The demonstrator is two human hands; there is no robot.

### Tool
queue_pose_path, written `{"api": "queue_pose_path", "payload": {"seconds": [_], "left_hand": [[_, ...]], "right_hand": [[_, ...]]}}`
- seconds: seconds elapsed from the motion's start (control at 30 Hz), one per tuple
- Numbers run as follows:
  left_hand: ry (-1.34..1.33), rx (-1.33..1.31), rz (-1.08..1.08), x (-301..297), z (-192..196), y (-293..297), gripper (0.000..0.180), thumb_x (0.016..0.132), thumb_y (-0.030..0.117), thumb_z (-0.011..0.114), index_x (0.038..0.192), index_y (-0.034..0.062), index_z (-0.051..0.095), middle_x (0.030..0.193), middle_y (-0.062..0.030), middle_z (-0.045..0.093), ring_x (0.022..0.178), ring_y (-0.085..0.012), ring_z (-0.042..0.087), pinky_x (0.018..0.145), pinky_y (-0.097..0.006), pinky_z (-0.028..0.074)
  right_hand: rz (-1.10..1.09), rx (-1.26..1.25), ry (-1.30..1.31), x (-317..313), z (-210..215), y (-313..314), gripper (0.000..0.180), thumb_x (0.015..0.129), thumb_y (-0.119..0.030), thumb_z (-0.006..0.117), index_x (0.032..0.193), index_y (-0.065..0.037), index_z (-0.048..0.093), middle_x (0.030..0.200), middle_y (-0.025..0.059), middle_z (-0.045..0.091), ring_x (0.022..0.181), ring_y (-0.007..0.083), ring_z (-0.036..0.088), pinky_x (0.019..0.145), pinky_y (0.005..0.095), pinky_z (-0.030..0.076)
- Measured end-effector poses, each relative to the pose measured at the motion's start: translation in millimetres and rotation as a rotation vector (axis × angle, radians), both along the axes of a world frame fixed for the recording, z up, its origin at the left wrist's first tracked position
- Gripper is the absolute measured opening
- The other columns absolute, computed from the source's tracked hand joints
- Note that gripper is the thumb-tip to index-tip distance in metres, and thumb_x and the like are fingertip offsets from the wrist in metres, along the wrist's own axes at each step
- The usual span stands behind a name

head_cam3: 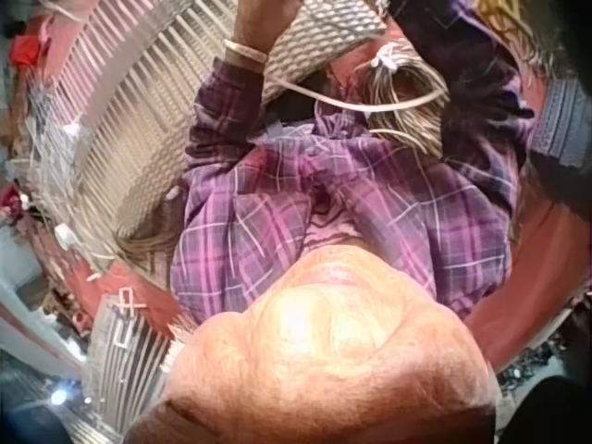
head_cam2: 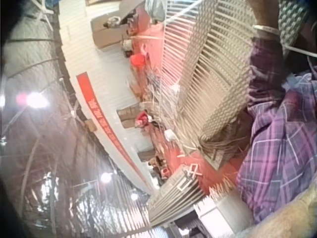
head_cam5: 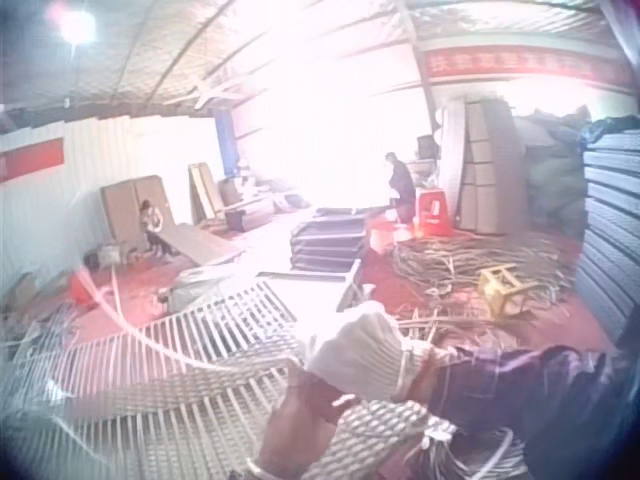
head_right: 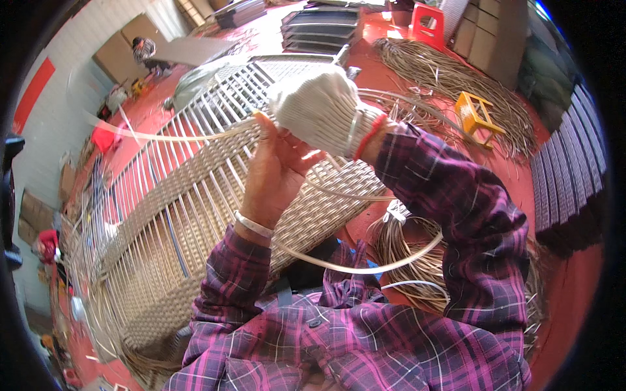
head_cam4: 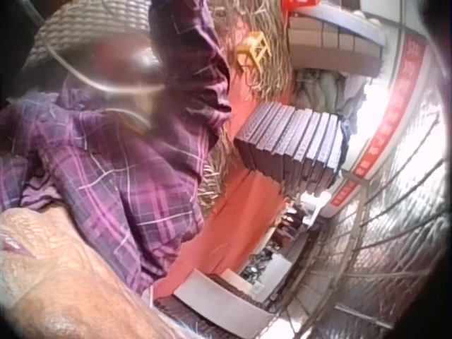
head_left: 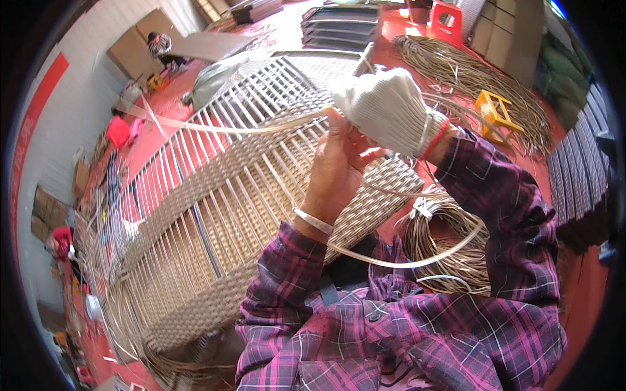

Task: The person weaves thin strips of natural fiber through the vertical ribs of a large basket frame. They repeatedly pull strips through the frame, adjust tension, and rotate the basket to continue weaving around its circumference.

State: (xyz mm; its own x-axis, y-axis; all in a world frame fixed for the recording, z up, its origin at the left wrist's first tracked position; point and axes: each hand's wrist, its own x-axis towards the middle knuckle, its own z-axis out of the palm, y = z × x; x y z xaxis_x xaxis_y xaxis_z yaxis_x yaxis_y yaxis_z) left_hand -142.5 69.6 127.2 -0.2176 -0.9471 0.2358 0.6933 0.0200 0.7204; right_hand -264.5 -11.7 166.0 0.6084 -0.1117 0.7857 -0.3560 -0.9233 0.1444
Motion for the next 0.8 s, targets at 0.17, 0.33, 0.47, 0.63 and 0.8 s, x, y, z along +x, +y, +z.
{"api": "queue_pose_path", "payload": {"seconds": [0.17,0.33,0.47,0.63,0.8], "left_hand": [[0.137,0.217,0.061,-2,-21,6,0.049,0.098,0.052,0.044,0.126,0.0127,0.055,0.115,-0.0025,0.064,0.100,-0.0174,0.061,0.081,-0.039,0.051],[0.346,0.253,0.068,5,-29,3,0.038,0.101,0.035,0.048,0.113,0.0013,0.060,0.089,-0.0038,0.062,0.078,-0.0127,0.054,0.073,-0.034,0.047],[0.478,0.292,0.252,28,-46,0,0.027,0.101,0.021,0.049,0.104,-0.0047,0.057,0.078,-0.0054,0.053,0.071,-0.0129,0.050,0.065,-0.031,0.044],[0.630,0.367,0.337,80,-72,2,0.020,0.099,0.017,0.053,0.096,-0.0016,0.058,0.074,-0.0064,0.056,0.065,-0.0156,0.053,0.062,-0.031,0.047],[0.561,0.292,0.439,113,-87,5,0.021,0.099,0.018,0.054,0.097,-0.0028,0.058,0.074,-0.0073,0.056,0.064,-0.0162,0.053,0.062,-0.032,0.048]], "right_hand": [[-0.340,0.364,0.422,-7,-30,10,0.038,0.093,-0.022,0.054,0.129,-0.010,0.051,0.118,0.0070,0.058,0.107,0.0196,0.056,0.088,0.0337,0.047],[-0.446,-0.223,0.517,-21,0,33,0.023,0.087,-0.017,0.056,0.110,-0.012,0.060,0.078,0.0002,0.062,0.065,0.0128,0.064,0.051,0.0281,0.051],[-0.424,-0.479,0.428,-57,23,24,0.021,0.087,-0.017,0.058,0.107,-0.012,0.062,0.077,0.0006,0.062,0.062,0.0129,0.064,0.048,0.0281,0.050],[-0.664,-0.345,0.552,-183,37,-9,0.032,0.088,-0.008,0.056,0.119,-0.009,0.061,0.112,0.0074,0.067,0.094,0.0213,0.068,0.076,0.0297,0.056],[-0.915,-0.251,0.531,-333,73,-40,0.036,0.090,-0.010,0.054,0.126,-0.014,0.057,0.123,0.0074,0.061,0.106,0.0217,0.063,0.087,0.0303,0.051]]}}
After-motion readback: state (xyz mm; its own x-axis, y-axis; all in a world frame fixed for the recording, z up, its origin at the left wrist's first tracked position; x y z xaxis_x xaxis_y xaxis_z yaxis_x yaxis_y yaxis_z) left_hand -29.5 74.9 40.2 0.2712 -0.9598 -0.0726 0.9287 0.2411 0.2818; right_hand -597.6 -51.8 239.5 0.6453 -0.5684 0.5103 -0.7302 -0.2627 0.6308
